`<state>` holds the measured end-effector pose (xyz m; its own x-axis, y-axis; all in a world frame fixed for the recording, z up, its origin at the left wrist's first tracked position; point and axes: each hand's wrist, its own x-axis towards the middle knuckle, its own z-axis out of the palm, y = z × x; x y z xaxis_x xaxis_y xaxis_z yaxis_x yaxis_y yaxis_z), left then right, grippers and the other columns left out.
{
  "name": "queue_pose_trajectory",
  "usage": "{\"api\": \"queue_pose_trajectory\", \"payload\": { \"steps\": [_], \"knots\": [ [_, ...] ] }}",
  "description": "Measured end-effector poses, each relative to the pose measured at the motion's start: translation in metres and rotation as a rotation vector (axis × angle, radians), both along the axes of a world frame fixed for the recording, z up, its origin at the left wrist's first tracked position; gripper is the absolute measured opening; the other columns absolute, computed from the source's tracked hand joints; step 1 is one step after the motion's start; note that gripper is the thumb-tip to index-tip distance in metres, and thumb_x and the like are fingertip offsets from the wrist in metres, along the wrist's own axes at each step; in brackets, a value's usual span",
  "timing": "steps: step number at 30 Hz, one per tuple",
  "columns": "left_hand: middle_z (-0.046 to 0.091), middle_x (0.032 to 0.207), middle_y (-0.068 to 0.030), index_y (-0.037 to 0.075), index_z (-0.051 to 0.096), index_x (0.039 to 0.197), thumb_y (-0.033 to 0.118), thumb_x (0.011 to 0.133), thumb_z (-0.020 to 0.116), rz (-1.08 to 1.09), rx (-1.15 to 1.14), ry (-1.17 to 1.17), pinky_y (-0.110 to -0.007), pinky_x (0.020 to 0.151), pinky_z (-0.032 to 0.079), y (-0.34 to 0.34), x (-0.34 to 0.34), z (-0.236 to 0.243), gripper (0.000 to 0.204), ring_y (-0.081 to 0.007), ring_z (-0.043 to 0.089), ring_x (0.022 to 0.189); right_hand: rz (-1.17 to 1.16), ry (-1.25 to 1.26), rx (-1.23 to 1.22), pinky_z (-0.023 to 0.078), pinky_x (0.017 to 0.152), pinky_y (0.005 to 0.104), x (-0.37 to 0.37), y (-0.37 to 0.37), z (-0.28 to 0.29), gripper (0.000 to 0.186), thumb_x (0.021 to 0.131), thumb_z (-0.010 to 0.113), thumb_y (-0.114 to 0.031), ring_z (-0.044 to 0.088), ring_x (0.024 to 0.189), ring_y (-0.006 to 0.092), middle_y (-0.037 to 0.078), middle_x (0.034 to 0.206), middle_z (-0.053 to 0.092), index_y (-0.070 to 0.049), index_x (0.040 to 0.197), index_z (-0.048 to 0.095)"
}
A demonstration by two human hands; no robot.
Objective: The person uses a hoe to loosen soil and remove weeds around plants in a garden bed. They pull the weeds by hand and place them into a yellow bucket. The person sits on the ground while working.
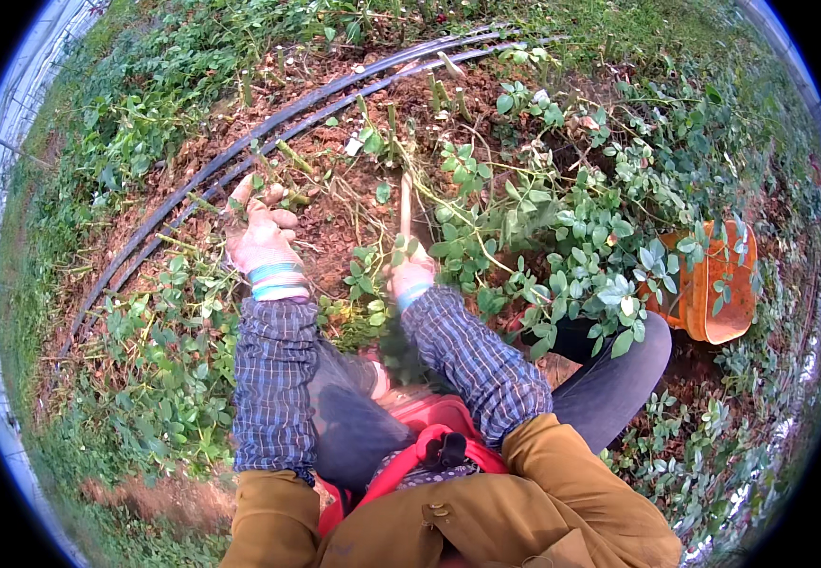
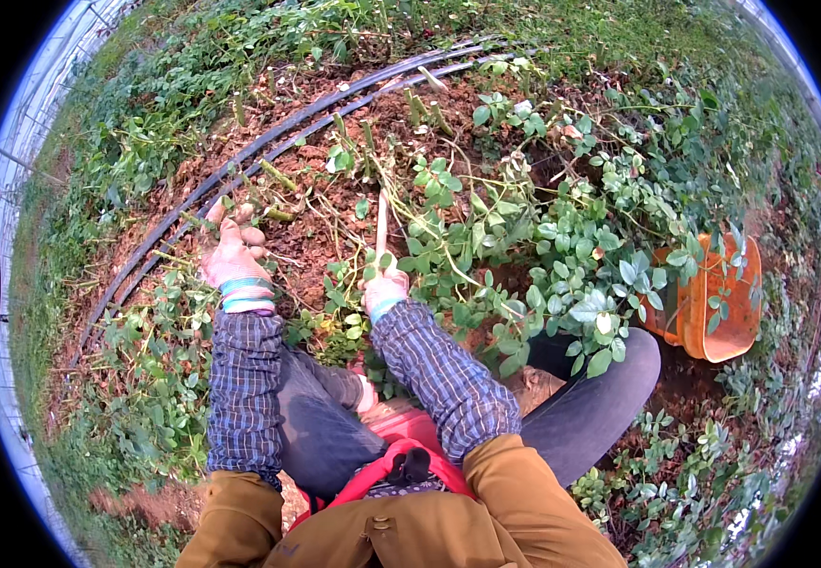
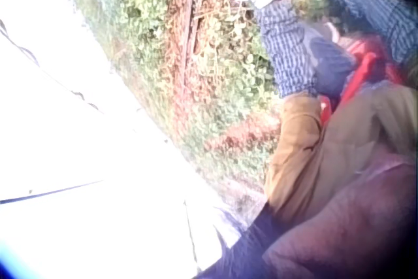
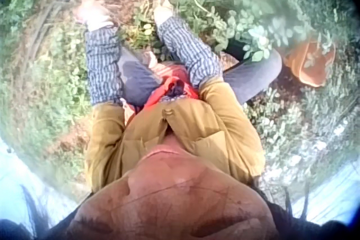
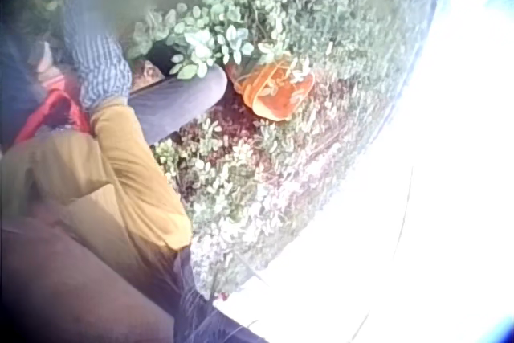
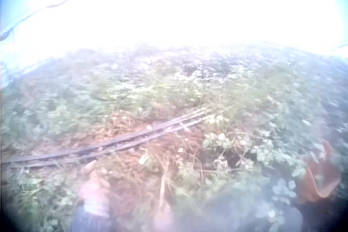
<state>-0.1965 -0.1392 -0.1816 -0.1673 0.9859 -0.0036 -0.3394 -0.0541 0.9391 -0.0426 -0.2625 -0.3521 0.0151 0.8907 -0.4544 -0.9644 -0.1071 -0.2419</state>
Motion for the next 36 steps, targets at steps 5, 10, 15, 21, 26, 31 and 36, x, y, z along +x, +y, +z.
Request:
{"api": "queue_pose_trajectory", "payload": {
  "steps": [5,10,15,21,26,31,36],
  "knots": [
    [0.065,0.1,-0.0112,0.01,0.047,0.129,0.013,0.096,0.045,0.099,-0.133,-0.005,-0.017,0.037,0.025,0.019,0.021,0.021,0.033,-0.006,0.038,0.044,-0.177,-0.618,-0.194,0.039,0.036,0.0237,-0.017,-0.007,0.013,0.015,0.096,0.05,-0.021,0.043,0.041,0.0089,0.0,0.064,0.053,-0.014,0.108,0.053],
    [0.068,0.089,-0.0099,0.006,0.055,0.122,0.01,0.093,0.047,0.106,-0.078,0.094,-0.017,0.038,0.032,0.034,0.029,0.019,0.03,-0.0062,0.048,0.047,0.08,-0.685,-0.43,0.034,0.033,0.0237,-0.058,-0.077,0.088,0.027,0.097,0.046,-0.025,0.039,0.037,0.0085,0.002,0.064,0.053,-0.008,0.118,0.051],
    [0.068,0.088,-0.0074,0.007,0.056,0.121,0.01,0.093,0.047,0.077,-0.035,0.143,-0.018,0.04,0.035,0.021,0.033,0.027,0.03,-0.0061,0.051,0.05,0.284,-0.546,-0.401,0.041,0.04,0.0255,-0.052,-0.103,0.127,0.04,0.096,0.047,-0.027,0.049,0.044,0.0106,0.004,0.069,0.058,-0.01,0.132,0.042],
    [0.067,0.087,-0.0069,0.009,0.057,0.12,0.011,0.092,0.048,0.052,-0.167,0.028,-0.017,0.039,0.033,0.015,0.032,0.037,0.029,-0.0056,0.048,0.05,0.587,-1.205,-0.067,0.05,0.073,0.0306,-0.012,-0.093,0.146,0.03,0.089,0.056,-0.023,0.064,0.084,0.0186,0.01,0.089,0.065,-0.004,0.113,0.059],
    [0.065,0.085,-0.0075,0.009,0.056,0.117,0.01,0.092,0.05,-0.011,-0.164,-0.036,-0.018,0.038,0.032,0.017,0.028,0.033,0.027,-0.0057,0.048,0.05,0.081,-2.031,0.418,0.05,0.077,0.0386,0.038,-0.004,0.229,0.03,0.084,0.061,-0.024,0.063,0.088,0.0317,0.016,0.097,0.063,-0.004,0.106,0.062],
    [0.065,0.085,-0.0073,0.009,0.056,0.118,0.01,0.092,0.047,0.061,-0.111,-0.087,-0.019,0.039,0.034,0.012,0.031,0.043,0.027,-0.007,0.049,0.049,0.454,-2.513,0.43,0.048,0.083,0.0403,0.114,0.127,0.278,0.031,0.079,0.065,-0.026,0.061,0.094,0.0297,0.014,0.098,0.063,-0.006,0.102,0.065],
    [0.064,0.087,-0.0076,0.008,0.054,0.123,0.009,0.094,0.045,0.029,-0.029,-0.128,-0.018,0.04,0.035,0.012,0.043,0.047,0.031,-0.0076,0.051,0.05,1.296,-3.061,0.231,0.034,0.105,0.0506,0.141,0.198,0.224,0.05,0.071,0.069,-0.041,0.047,0.121,0.0283,0.006,0.124,0.054,-0.016,0.113,0.061]
  ]
}}
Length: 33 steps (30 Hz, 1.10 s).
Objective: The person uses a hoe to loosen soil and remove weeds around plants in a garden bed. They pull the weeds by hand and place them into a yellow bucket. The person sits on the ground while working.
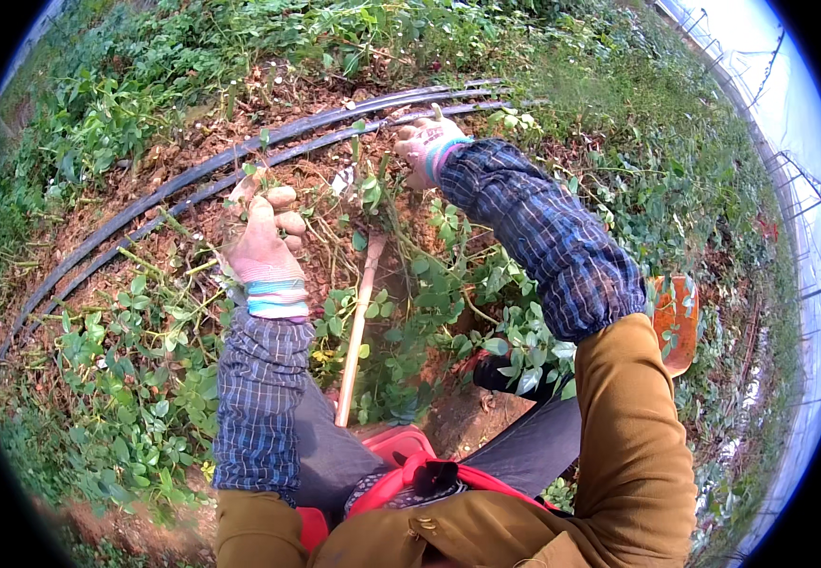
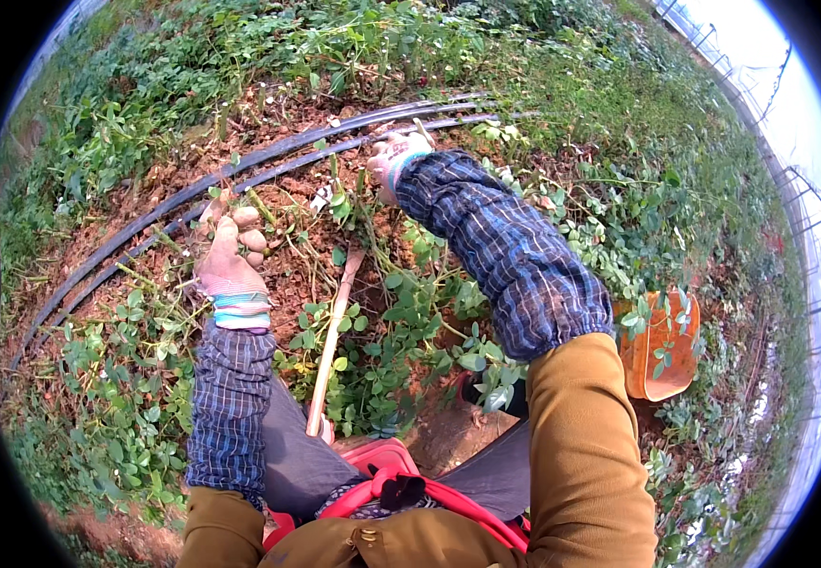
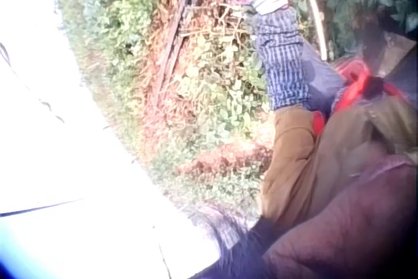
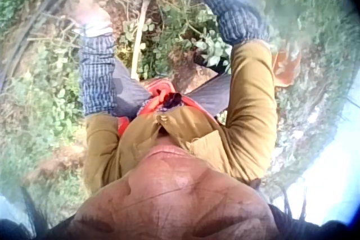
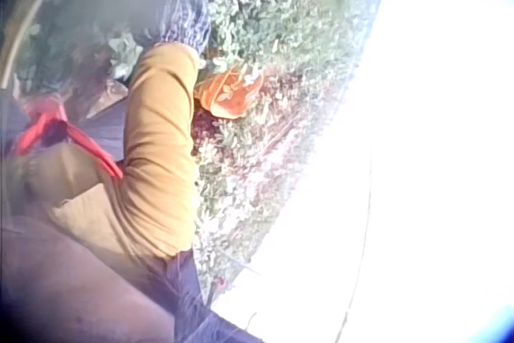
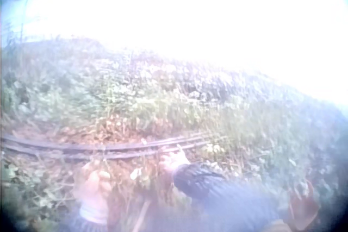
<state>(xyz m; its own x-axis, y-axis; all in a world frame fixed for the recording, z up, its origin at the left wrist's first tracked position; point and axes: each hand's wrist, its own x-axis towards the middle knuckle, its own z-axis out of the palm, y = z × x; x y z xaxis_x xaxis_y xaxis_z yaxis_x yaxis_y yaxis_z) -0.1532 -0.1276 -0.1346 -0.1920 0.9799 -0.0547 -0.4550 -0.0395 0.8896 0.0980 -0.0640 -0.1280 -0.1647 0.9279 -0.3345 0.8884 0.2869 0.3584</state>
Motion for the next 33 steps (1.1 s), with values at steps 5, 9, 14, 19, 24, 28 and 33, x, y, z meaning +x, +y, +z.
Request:
{"api": "queue_pose_trajectory", "payload": {
  "steps": [5,9,14,19,24,28,33],
  "knots": [
    [0.06,0.082,-0.0044,0.007,0.052,0.124,0.008,0.093,0.043,-0.062,-0.022,0.041,-0.016,0.041,0.031,0.006,-0.004,0.007,0.033,-0.0048,0.046,0.051,0.031,0.006,-0.168,0.042,0.097,0.0488,0.006,0.057,-0.027,0.054,0.07,0.069,-0.046,0.05,0.118,0.028,0.007,0.121,0.057,-0.02,0.116,0.061],
    [0.061,0.082,-0.0062,0.007,0.054,0.121,0.007,0.092,0.043,-0.056,-0.111,-0.028,-0.016,0.041,0.03,0.013,-0.001,0.004,0.031,-0.0053,0.045,0.051,0.171,-0.143,-0.217,0.039,0.099,0.0432,0.019,0.064,-0.043,0.059,0.072,0.066,-0.054,0.044,0.124,0.0256,0.005,0.127,0.052,-0.019,0.119,0.061],
    [0.062,0.083,-0.0085,0.005,0.054,0.119,0.008,0.092,0.044,-0.095,-0.08,-0.097,-0.016,0.041,0.029,0.011,0.004,0.001,0.029,-0.0058,0.046,0.05,0.35,-0.24,-0.313,0.036,0.102,0.0362,-0.001,0.076,-0.064,0.069,0.077,0.062,-0.059,0.044,0.124,0.0222,0.002,0.133,0.048,-0.014,0.128,0.053],
    [0.062,0.085,-0.0086,0.005,0.052,0.121,0.009,0.092,0.043,-0.059,-0.043,-0.087,-0.016,0.041,0.028,0.013,-0.003,-0.002,0.03,-0.0057,0.045,0.051,0.335,-0.208,-0.333,0.04,0.096,0.0364,-0.006,0.079,-0.078,0.055,0.076,0.068,-0.047,0.049,0.118,0.0219,0.003,0.124,0.055,-0.015,0.12,0.06],
    [0.061,0.085,-0.0087,0.005,0.051,0.122,0.008,0.092,0.042,-0.05,-0.088,-0.086,-0.016,0.042,0.028,0.013,0.0,0.002,0.031,-0.006,0.045,0.055,0.317,-0.09,-0.168,0.05,0.082,0.0337,0.016,0.087,-0.11,0.015,0.077,0.062,-0.016,0.064,0.097,0.0231,0.006,0.096,0.069,-0.014,0.089,0.071],
    [0.061,0.086,-0.008,0.005,0.051,0.121,0.008,0.091,0.042,-0.043,-0.062,-0.077,-0.016,0.042,0.028,0.018,-0.003,-0.001,0.031,-0.0061,0.044,0.055,0.305,0.32,0.245,0.051,0.073,0.0382,0.025,0.084,-0.108,0.013,0.073,0.067,-0.01,0.063,0.081,0.0272,0.011,0.08,0.065,-0.011,0.085,0.07],
    [0.061,0.085,-0.0082,0.002,0.05,0.12,0.009,0.094,0.042,0.027,-0.027,-0.045,-0.018,0.046,0.035,0.024,-0.009,-0.011,0.028,-0.0093,0.051,0.059,-0.581,1.617,0.463,0.048,0.067,0.0257,-0.002,0.096,-0.062,0.021,0.08,0.074,-0.024,0.058,0.071,0.0075,0.001,0.08,0.067,-0.006,0.091,0.07]
  ]
}}
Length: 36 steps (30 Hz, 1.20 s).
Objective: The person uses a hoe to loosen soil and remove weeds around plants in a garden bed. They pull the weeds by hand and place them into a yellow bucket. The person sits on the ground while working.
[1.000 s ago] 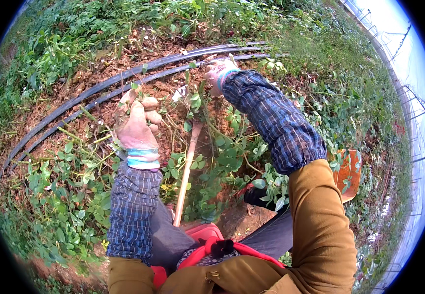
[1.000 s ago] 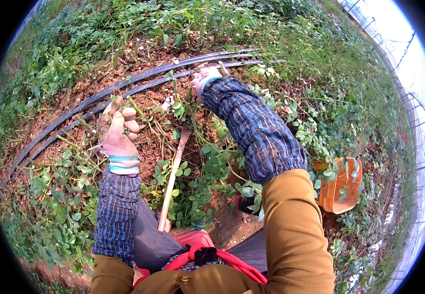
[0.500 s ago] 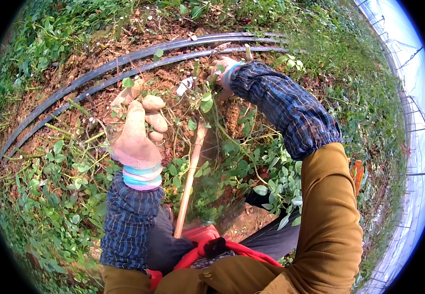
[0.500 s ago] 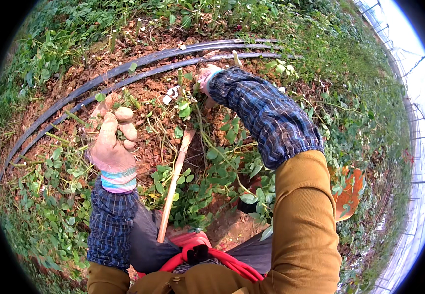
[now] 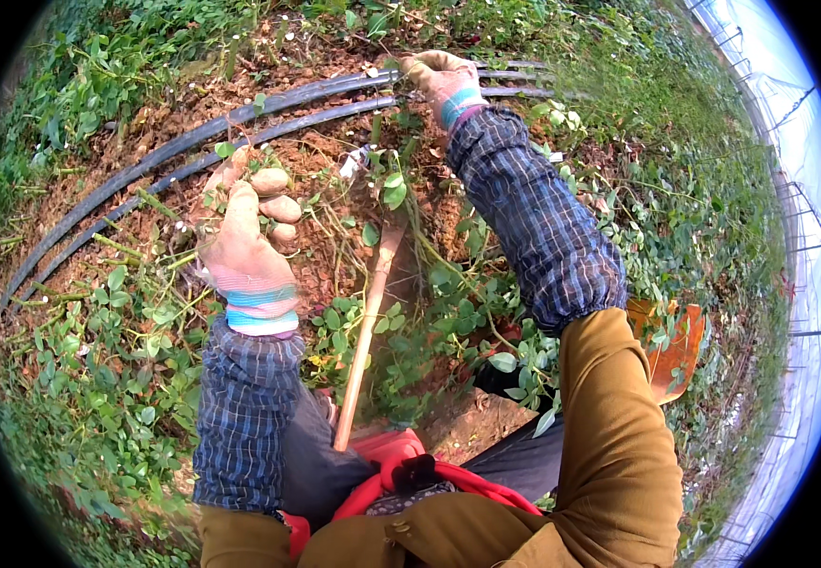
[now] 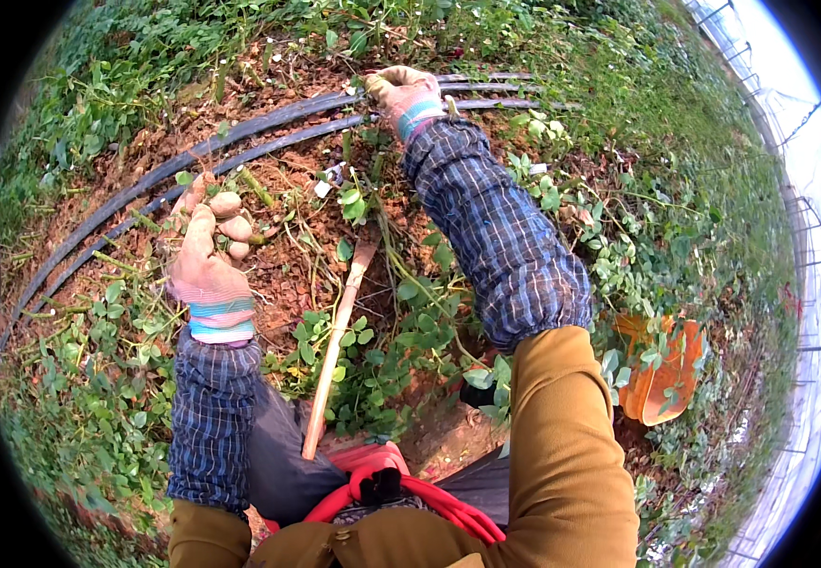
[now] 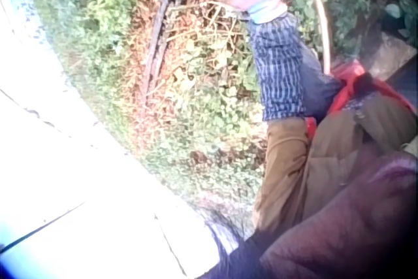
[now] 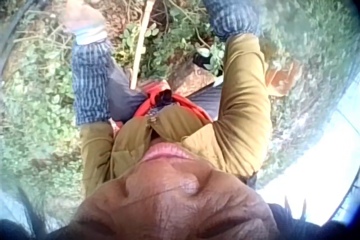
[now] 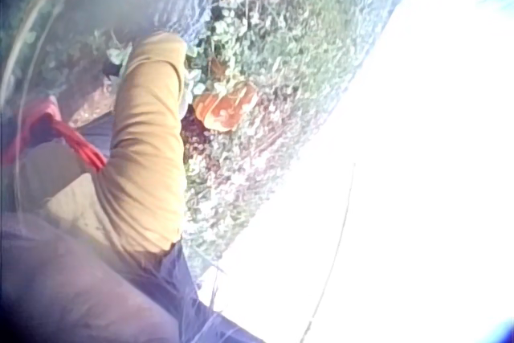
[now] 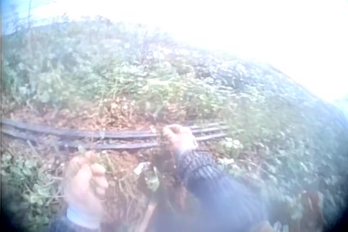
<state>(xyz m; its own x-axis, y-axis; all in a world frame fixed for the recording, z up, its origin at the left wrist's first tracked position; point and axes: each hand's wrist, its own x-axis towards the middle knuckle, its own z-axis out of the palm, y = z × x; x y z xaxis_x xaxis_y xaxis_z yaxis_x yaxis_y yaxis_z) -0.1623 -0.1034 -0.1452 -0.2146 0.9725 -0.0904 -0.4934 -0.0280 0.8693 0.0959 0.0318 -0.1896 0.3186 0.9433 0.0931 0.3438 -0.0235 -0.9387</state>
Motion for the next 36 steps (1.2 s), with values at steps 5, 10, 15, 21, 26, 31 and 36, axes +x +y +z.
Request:
{"api": "queue_pose_trajectory", "payload": {
  "steps": [5,10,15,21,26,31,36],
  "knots": [
    [0.062,0.091,-0.011,0.002,0.047,0.126,0.011,0.096,0.042,0.035,-0.044,0.019,-0.021,0.051,0.046,0.003,0.002,0.002,0.032,-0.0134,0.059,0.068,0.095,-0.161,0.424,0.049,0.055,0.0261,-0.025,-0.022,0.09,0.024,0.079,0.075,-0.027,0.059,0.059,0.0101,0.003,0.068,0.066,-0.006,0.089,0.071],
    [0.061,0.109,-0.0084,0.007,0.044,0.13,0.027,0.098,0.042,-0.132,-0.104,-0.217,-0.031,0.073,0.054,0.007,0.004,0.003,0.038,-0.0206,0.063,0.092,0.477,-0.969,0.106,0.052,0.065,0.0351,-0.111,-0.088,0.106,0.02,0.082,0.065,-0.026,0.066,0.072,0.0223,0.011,0.079,0.068,-0.007,0.089,0.069],
    [0.064,0.092,-0.0085,0.006,0.064,0.103,0.026,0.092,0.053,0.104,-0.395,-0.063,-0.034,0.074,0.052,0.012,0.003,-0.017,0.025,-0.0193,0.062,0.082,0.593,-1.028,0.095,0.05,0.075,0.0412,-0.168,-0.146,0.041,0.024,0.079,0.058,-0.02,0.063,0.086,0.03,0.01,0.088,0.067,-0.011,0.1,0.067],
    [0.031,0.051,0.0037,0.013,0.058,0.083,0.027,0.086,0.061,0.17,-0.319,-0.339,-0.026,0.043,0.026,0.036,-0.067,-0.03,0.015,-0.0127,0.03,0.043,0.146,-0.141,0.042,0.048,0.087,0.0399,-0.143,-0.205,-0.022,0.042,0.081,0.063,-0.017,0.06,0.097,0.0333,0.017,0.108,0.061,-0.006,0.12,0.055],
    [0.03,0.052,0.0068,0.017,0.064,0.102,0.031,0.089,0.06,0.187,-0.226,-0.273,-0.026,0.042,0.019,0.028,-0.063,-0.016,0.019,-0.0082,0.024,0.042,0.237,-0.705,-0.531,0.049,0.084,0.0428,-0.131,-0.156,-0.042,0.051,0.084,0.051,-0.006,0.061,0.1,0.0353,0.02,0.11,0.06,-0.01,0.134,0.04],
    [0.028,0.051,0.0067,0.018,0.06,0.113,0.034,0.091,0.058,0.196,-0.277,-0.253,-0.027,0.04,0.017,0.026,-0.054,0.006,0.028,-0.0074,0.023,0.041,0.286,-0.897,-0.562,0.052,0.084,0.0387,-0.134,-0.108,-0.071,0.036,0.094,0.037,-0.016,0.063,0.101,0.0286,0.017,0.114,0.062,-0.003,0.122,0.054],
    [0.027,0.051,0.007,0.016,0.058,0.116,0.032,0.091,0.057,0.168,-0.232,-0.225,-0.026,0.04,0.016,0.029,-0.055,-0.004,0.03,-0.0071,0.023,0.041,0.264,-0.904,-0.449,0.053,0.083,0.0358,-0.118,-0.092,-0.124,0.027,0.089,0.044,-0.013,0.064,0.099,0.0273,0.015,0.107,0.066,-0.005,0.105,0.065]
  ]
}}
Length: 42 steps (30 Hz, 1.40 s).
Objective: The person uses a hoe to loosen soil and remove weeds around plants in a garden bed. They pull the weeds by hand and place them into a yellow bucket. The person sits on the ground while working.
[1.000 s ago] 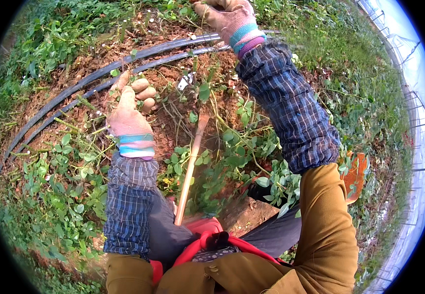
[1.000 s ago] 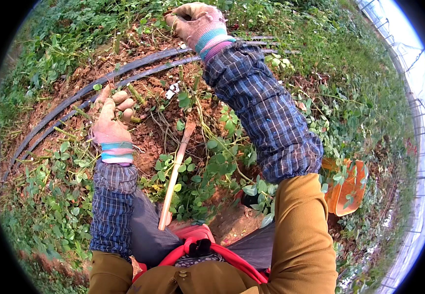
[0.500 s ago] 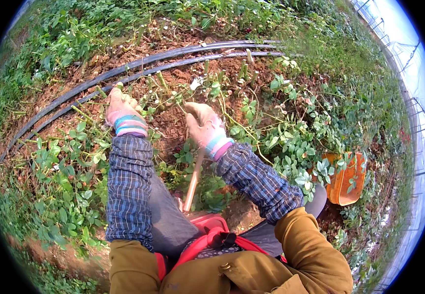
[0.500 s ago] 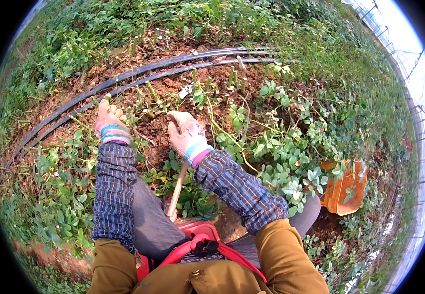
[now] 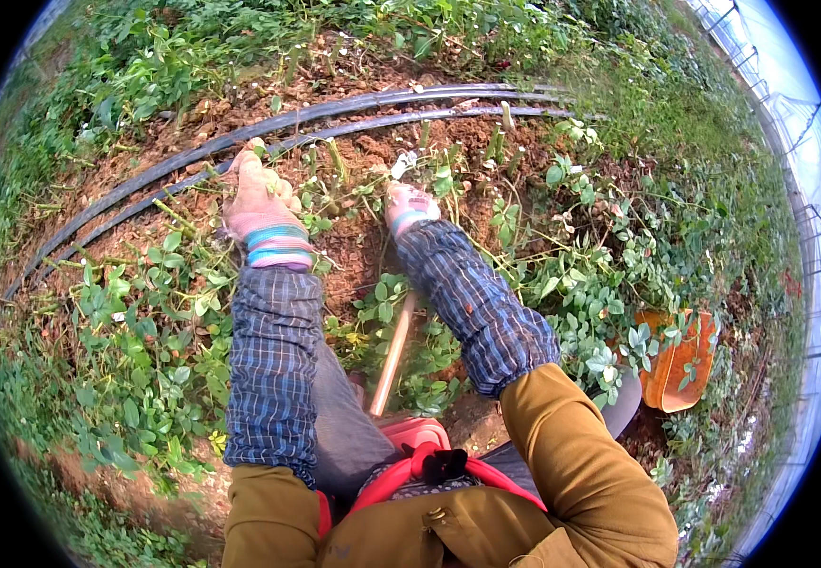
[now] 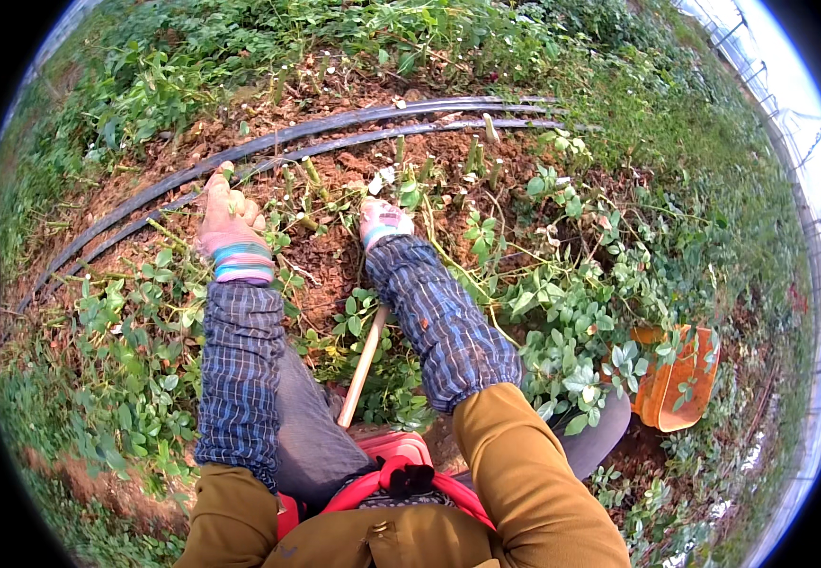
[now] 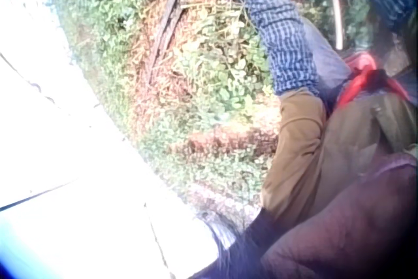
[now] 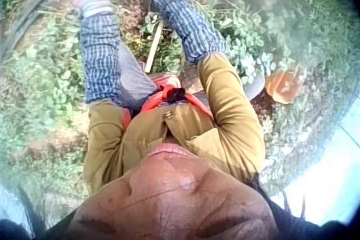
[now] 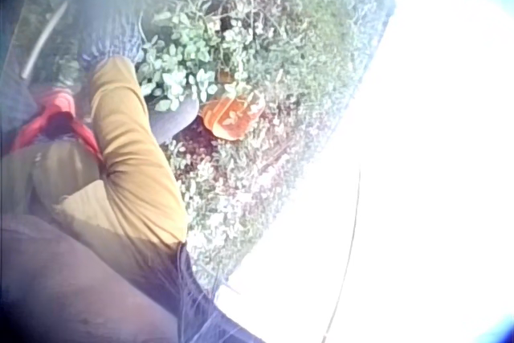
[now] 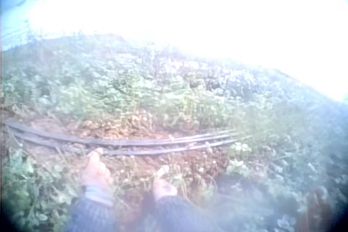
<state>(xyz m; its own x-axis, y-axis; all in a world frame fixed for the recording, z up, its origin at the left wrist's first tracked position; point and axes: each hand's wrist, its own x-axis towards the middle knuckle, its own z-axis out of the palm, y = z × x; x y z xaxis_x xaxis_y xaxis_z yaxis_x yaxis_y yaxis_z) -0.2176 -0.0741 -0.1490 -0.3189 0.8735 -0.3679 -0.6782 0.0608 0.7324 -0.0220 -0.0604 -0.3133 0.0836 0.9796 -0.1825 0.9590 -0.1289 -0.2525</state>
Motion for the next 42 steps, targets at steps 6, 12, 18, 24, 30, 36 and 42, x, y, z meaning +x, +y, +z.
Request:
{"api": "queue_pose_trajectory", "payload": {
  "steps": [6,12,18,24,30,36,42],
  "knots": [
    [0.026,0.05,0.007,0.015,0.058,0.115,0.03,0.091,0.057,0.029,0.039,-0.016,-0.025,0.04,0.015,-0.001,-0.013,0.008,0.028,-0.007,0.023,0.04,-0.003,0.287,0.245,0.05,0.067,0.0452,-0.015,-0.04,0.041,0.012,0.083,0.056,-0.016,0.062,0.082,0.0411,0.022,0.086,0.064,-0.004,0.085,0.058],
    [0.025,0.051,0.0067,0.018,0.056,0.117,0.034,0.093,0.055,-0.102,-0.001,0.031,-0.026,0.041,0.015,-0.003,0.002,0.004,0.029,-0.008,0.02,0.041,-0.152,0.6,0.399,0.05,0.067,0.0377,-0.042,-0.087,0.103,0.015,0.086,0.06,-0.021,0.065,0.076,0.0283,0.014,0.08,0.066,-0.007,0.09,0.064],
    [0.059,0.063,-0.0026,0.005,0.065,0.077,0.033,0.082,0.069,-0.073,-0.097,0.342,-0.028,0.047,0.042,-0.014,0.047,-0.015,0.029,-0.0128,0.052,0.051,0.015,0.518,0.323,0.05,0.07,0.0423,-0.069,-0.089,0.165,0.021,0.088,0.055,-0.022,0.064,0.08,0.0361,0.022,0.085,0.064,-0.005,0.097,0.062],
    [0.054,0.061,-0.0006,0.01,0.059,0.068,0.035,0.08,0.072,-0.222,-0.089,0.177,-0.027,0.048,0.04,-0.004,0.042,-0.02,0.03,-0.0116,0.049,0.051,0.429,0.483,0.182,0.051,0.07,0.0419,-0.048,-0.079,0.201,0.026,0.087,0.052,-0.019,0.063,0.078,0.0351,0.02,0.089,0.065,-0.004,0.107,0.06],
    [0.039,0.053,0.0039,0.008,0.063,0.078,0.03,0.086,0.068,-0.182,0.058,-0.029,-0.025,0.04,0.027,0.019,0.05,-0.01,0.024,-0.0079,0.033,0.041,0.099,0.723,0.175,0.051,0.075,0.0294,0.072,0.013,0.216,0.033,0.081,0.066,-0.026,0.063,0.08,0.0148,0.006,0.089,0.068,-0.005,0.106,0.066],
    [0.031,0.053,0.0064,0.008,0.065,0.092,0.031,0.089,0.062,-0.132,0.011,-0.05,-0.025,0.041,0.022,0.024,0.06,-0.004,0.024,-0.007,0.027,0.042,0.197,0.082,-0.272,0.049,0.084,0.0338,0.126,0.094,0.158,0.035,0.079,0.072,-0.023,0.063,0.092,0.0176,0.008,0.1,0.069,-0.006,0.11,0.067],
    [0.022,0.053,0.0078,0.006,0.063,0.1,0.03,0.09,0.061,-0.153,-0.005,-0.056,-0.027,0.043,0.018,0.027,0.053,-0.006,0.025,-0.007,0.022,0.044,0.283,-0.107,-0.428,0.05,0.08,0.0341,0.112,0.109,0.122,0.031,0.079,0.072,-0.023,0.063,0.087,0.0171,0.006,0.094,0.069,-0.006,0.105,0.069]
  ]
}}
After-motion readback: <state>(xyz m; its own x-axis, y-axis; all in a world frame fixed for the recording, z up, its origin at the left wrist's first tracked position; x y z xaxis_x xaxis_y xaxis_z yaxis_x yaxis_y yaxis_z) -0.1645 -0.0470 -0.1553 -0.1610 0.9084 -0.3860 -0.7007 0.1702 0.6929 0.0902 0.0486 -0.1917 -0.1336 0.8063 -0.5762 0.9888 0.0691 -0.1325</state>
